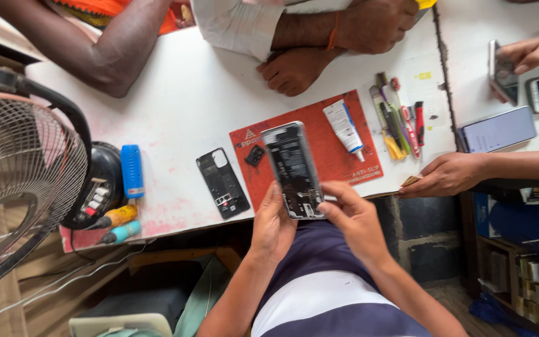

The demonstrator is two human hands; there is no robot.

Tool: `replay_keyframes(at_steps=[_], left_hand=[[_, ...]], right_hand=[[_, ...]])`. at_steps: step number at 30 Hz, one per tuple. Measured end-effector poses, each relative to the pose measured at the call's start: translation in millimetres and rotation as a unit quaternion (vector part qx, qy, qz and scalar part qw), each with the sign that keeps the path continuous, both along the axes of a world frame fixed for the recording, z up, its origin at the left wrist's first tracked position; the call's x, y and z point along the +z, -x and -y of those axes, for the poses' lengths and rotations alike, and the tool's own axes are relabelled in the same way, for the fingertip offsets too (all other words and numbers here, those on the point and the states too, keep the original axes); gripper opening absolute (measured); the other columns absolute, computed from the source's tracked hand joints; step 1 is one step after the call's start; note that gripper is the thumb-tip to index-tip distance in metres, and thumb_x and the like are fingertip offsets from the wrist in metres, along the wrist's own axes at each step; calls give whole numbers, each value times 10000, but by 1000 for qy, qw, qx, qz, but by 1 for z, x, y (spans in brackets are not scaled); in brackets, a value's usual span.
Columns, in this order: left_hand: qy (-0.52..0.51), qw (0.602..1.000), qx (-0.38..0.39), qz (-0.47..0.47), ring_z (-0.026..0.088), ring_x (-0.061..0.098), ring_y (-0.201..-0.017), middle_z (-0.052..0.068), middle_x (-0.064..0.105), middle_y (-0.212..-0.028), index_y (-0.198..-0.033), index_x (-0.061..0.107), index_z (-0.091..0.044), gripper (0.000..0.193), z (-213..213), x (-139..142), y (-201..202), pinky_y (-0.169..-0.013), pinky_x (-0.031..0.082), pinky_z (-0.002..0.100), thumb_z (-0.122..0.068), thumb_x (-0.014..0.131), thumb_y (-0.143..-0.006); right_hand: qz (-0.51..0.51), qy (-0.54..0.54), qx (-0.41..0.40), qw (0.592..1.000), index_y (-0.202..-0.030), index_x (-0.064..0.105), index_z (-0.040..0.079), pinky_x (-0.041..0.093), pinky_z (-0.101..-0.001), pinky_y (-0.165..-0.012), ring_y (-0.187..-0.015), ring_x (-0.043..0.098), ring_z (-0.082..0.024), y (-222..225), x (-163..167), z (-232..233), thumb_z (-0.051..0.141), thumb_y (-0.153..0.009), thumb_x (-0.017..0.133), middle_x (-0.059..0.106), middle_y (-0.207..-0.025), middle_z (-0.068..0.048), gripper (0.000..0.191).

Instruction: The person disassembles a smartphone, removes the battery and internal components, and reassembles the device using a screwdriver and a precision tool. The person handles the phone casing, battery, and small parts on a workbench.

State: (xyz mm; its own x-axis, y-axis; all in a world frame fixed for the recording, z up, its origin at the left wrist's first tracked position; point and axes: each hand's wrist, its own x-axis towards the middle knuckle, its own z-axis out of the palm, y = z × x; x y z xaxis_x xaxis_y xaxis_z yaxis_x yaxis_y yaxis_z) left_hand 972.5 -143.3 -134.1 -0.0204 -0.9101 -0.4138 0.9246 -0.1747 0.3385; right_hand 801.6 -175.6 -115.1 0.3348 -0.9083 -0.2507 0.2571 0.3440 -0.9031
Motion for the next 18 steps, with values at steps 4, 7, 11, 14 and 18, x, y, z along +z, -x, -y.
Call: replay_keyframes(at_steps=[4,7,11,14,18], left_hand=[[39,999,-1,-10,138,620,-1209,19,691,-1270,-1344,590,-111,300,2,2,4,-1089,461,353,-283,470,-1130],[29,996,-23,82,159,606,-1244,0,686,-1291,-1341,565,-126,404,2,10,-9,-1065,443,353,-384,554,-1030],[111,976,22,187,260,592,-1302,101,658,-1256,-1417,522,-101,557,7,20,-45,-1123,464,434,-476,613,-1015],[163,965,-19,203,307,592,-1335,179,654,-1294,-1353,531,-63,567,4,29,-56,-1131,475,453,-517,594,-1020],[161,983,-13,89,335,544,-1358,259,634,-1320,-1116,563,-18,470,0,36,-54,-1155,471,476,-485,565,-1068]], right_hand=[[-41,-38,-21,998,-1283,650,-73,656,-342,-873,-1049,725,-194,6,7,-1,-30,-939,661,696,-1228,-194,346],[-90,36,-8,995,-1229,693,-67,687,-346,-798,-1014,717,-182,14,19,2,-39,-939,651,657,-1190,-152,294],[-180,180,16,967,-1169,732,-20,669,-316,-836,-981,736,-171,20,36,-2,-33,-921,690,707,-1114,-119,251],[-284,345,26,894,-1111,741,1,627,-308,-838,-992,755,-186,22,47,-4,-38,-862,751,750,-1104,-109,252],[-266,455,28,849,-1077,732,19,615,-339,-933,-1079,737,-245,23,55,1,-16,-816,800,734,-1131,-112,272]])
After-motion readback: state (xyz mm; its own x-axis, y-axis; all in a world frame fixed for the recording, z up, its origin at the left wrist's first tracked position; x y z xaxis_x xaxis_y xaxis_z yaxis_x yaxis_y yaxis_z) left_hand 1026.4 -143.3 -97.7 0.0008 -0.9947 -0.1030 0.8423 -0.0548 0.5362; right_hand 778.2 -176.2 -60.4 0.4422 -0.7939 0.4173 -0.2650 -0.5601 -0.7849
